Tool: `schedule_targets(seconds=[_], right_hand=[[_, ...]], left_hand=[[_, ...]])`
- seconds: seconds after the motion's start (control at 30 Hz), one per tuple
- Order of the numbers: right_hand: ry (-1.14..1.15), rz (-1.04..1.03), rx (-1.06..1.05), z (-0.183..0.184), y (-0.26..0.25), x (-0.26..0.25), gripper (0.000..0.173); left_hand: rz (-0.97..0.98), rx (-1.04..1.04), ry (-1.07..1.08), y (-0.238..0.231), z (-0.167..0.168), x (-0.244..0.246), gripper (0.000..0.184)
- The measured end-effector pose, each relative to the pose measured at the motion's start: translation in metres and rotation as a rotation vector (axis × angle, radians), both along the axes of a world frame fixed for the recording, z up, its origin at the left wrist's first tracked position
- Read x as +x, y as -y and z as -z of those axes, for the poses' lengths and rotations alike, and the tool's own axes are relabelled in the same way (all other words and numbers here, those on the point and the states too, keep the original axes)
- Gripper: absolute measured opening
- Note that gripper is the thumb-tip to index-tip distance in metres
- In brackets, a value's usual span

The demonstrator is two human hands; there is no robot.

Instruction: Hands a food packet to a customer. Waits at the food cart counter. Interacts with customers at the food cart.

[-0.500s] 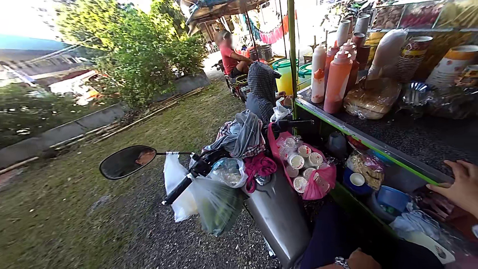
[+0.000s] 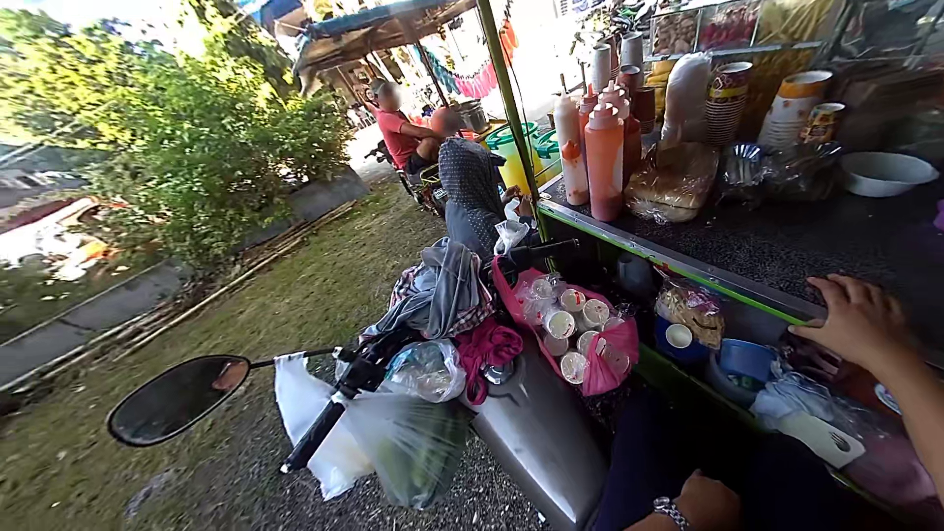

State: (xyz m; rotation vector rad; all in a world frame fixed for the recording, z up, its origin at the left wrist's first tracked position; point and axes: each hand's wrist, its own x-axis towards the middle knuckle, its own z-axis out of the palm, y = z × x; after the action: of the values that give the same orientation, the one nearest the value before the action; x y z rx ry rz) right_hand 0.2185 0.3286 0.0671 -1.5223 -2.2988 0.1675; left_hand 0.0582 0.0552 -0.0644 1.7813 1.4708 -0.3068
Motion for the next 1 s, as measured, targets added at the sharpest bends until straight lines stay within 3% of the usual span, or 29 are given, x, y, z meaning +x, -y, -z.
schedule_targets(seconds=[1.0], right_hand=[[0.000,-0.001,-0.007,-0.0049,0.0028,-0.0004,0.089]], left_hand=[[-0.004,0.002,-0.005,-0.0022,0.0018,0.0015,0.043]])
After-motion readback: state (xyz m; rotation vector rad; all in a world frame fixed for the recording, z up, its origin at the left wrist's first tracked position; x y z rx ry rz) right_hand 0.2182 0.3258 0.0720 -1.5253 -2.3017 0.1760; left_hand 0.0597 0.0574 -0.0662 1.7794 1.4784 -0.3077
